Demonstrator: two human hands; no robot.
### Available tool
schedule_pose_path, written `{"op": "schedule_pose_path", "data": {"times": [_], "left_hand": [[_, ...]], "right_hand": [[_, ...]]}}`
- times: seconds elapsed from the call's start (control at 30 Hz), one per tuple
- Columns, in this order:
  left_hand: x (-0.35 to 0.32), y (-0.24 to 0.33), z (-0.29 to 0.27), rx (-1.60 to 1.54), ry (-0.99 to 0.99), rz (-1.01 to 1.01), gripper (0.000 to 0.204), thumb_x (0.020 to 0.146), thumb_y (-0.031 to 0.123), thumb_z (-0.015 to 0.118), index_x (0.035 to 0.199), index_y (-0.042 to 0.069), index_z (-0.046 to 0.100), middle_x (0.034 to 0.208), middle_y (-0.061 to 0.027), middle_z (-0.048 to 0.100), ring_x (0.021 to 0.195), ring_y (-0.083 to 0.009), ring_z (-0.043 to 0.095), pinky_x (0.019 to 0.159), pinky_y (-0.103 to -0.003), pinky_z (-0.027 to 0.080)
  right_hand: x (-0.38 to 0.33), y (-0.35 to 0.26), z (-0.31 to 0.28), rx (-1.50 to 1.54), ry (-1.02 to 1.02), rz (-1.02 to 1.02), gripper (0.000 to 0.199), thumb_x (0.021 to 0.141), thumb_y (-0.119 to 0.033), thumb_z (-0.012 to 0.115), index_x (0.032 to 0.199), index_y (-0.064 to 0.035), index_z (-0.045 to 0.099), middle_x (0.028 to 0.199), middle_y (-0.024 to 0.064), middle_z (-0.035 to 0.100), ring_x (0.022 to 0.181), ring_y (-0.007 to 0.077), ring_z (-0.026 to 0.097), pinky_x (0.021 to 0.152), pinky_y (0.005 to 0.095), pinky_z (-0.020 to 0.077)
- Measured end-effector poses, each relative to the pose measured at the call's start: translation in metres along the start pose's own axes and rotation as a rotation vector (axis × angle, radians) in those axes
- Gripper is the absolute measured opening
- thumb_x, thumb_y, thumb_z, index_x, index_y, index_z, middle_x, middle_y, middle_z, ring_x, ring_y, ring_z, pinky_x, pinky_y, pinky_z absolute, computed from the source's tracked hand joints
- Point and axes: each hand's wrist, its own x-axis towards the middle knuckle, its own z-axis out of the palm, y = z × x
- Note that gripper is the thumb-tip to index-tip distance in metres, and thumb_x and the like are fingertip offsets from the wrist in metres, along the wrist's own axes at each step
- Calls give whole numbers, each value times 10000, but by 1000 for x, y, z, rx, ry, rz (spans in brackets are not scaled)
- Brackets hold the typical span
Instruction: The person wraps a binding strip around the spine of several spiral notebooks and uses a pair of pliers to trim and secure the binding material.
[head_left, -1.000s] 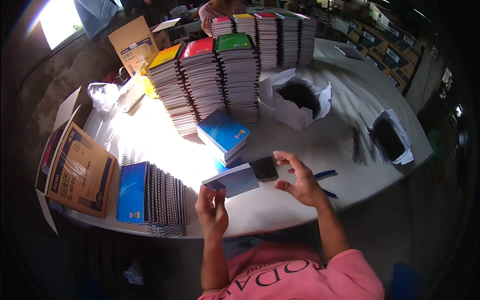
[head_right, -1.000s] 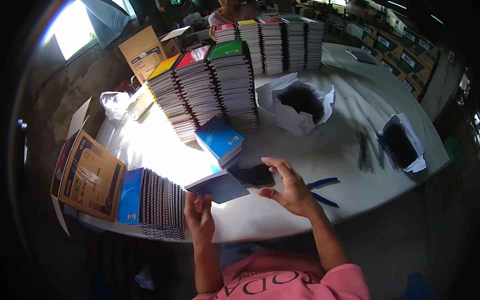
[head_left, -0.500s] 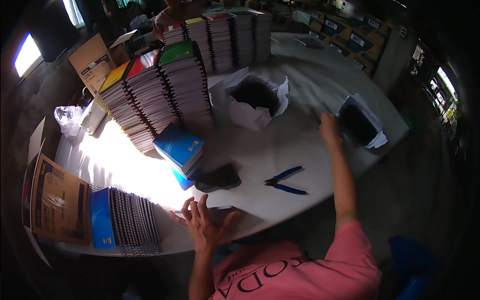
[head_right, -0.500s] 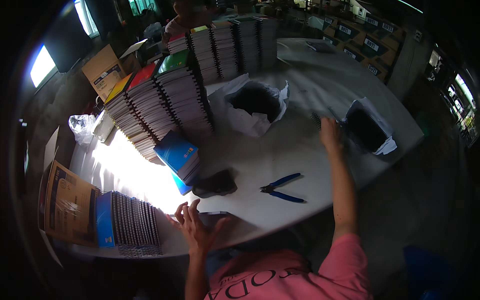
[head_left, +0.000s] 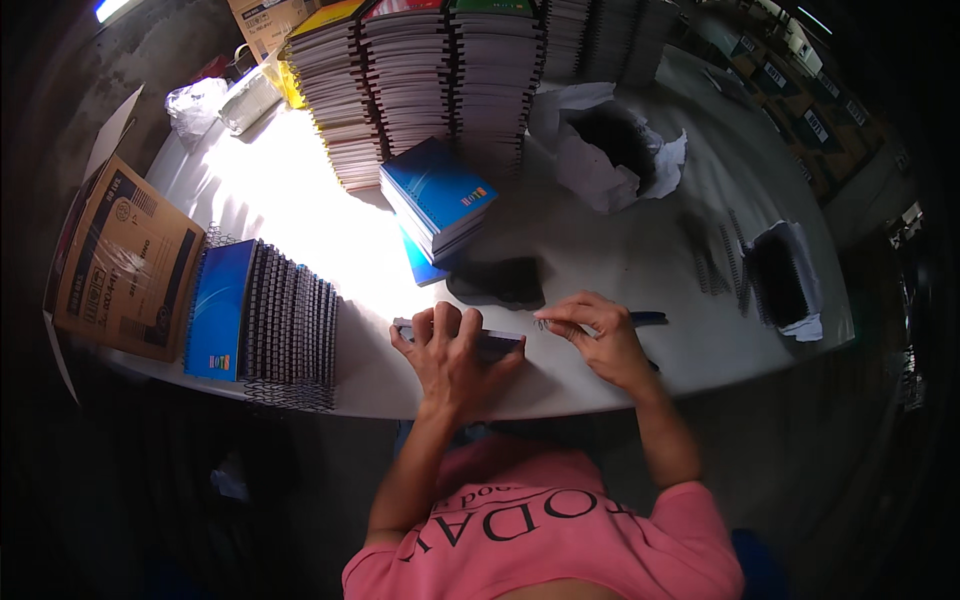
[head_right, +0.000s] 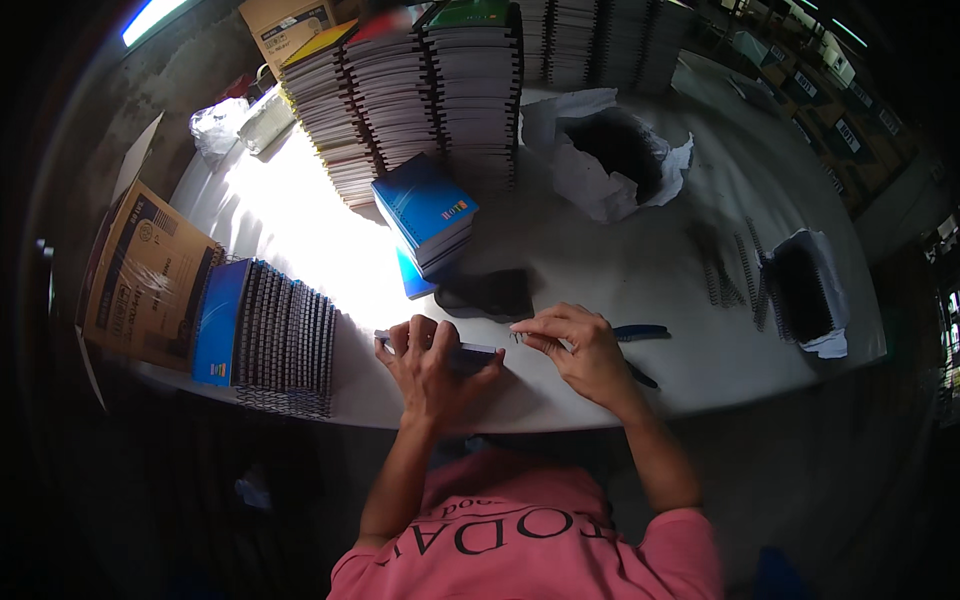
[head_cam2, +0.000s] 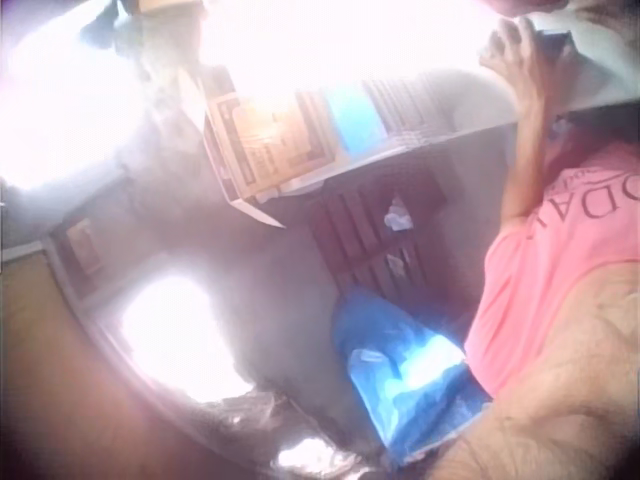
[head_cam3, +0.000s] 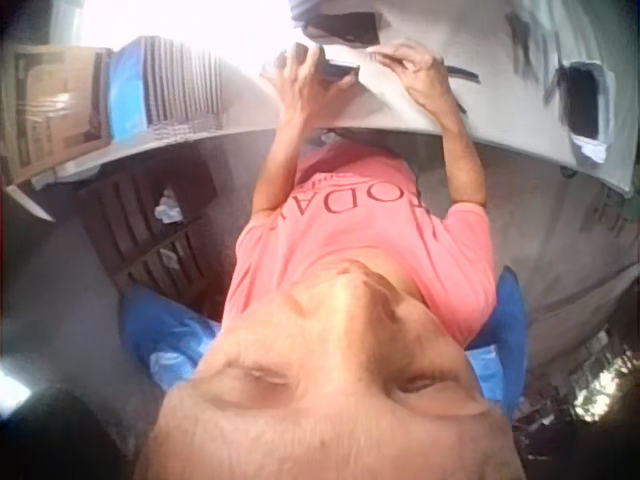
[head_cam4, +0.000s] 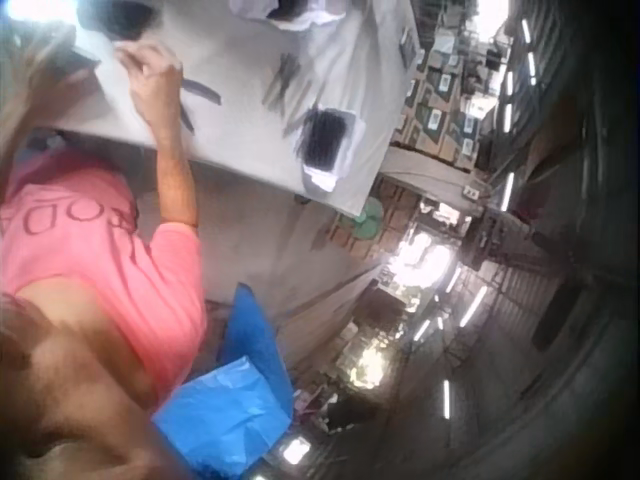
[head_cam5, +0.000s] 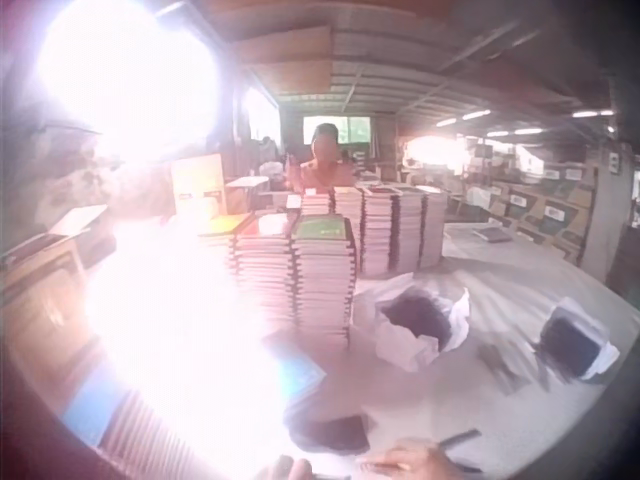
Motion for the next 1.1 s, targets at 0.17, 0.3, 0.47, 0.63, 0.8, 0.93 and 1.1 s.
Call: {"op": "schedule_pose_path", "data": {"times": [0.17,0.3,0.47,0.63,0.8,0.93,1.1], "left_hand": [[2,0,6,16,50,25,524,533,521,762,855,132,623,980,-51,491,1021,-266,430,872,-627,241],[4,0,7,19,104,58,533,518,514,781,838,127,603,931,-41,490,959,-272,445,867,-630,260],[4,-2,8,74,115,84,524,539,552,758,863,165,617,971,-11,505,958,-210,477,867,-594,259],[3,-7,4,50,100,65,554,612,610,715,928,172,590,958,-11,500,946,-194,482,860,-519,279],[-1,-7,1,83,29,110,491,664,566,708,930,172,585,970,-15,500,959,-189,479,857,-499,281],[0,-10,2,-9,26,105,490,658,547,729,930,163,592,995,-38,502,996,-218,470,862,-501,281],[0,-11,6,-151,109,96,517,652,545,741,930,136,590,1014,-76,495,1062,-278,434,892,-553,284]], "right_hand": [[6,1,17,22,46,-140,173,788,-94,699,957,-123,718,854,49,656,755,206,623,669,311,484],[7,-3,12,137,-128,-72,133,830,-129,675,956,-103,710,814,70,648,725,191,628,641,301,475],[11,-15,6,230,-410,297,255,894,-178,617,1119,-60,601,735,68,590,653,170,578,613,288,459],[5,-14,11,135,-164,27,236,917,-169,582,1116,-46,546,685,61,570,585,171,536,586,290,455],[5,-7,3,64,-334,76,265,920,-180,582,1145,-42,557,836,82,627,679,109,566,611,266,470],[37,-8,-10,103,-577,338,290,933,-246,544,1176,-88,554,891,115,625,794,198,603,707,299,488],[57,30,21,-538,-257,-295,365,869,-186,558,1227,-129,520,1066,117,588,1025,293,555,814,351,485]]}}
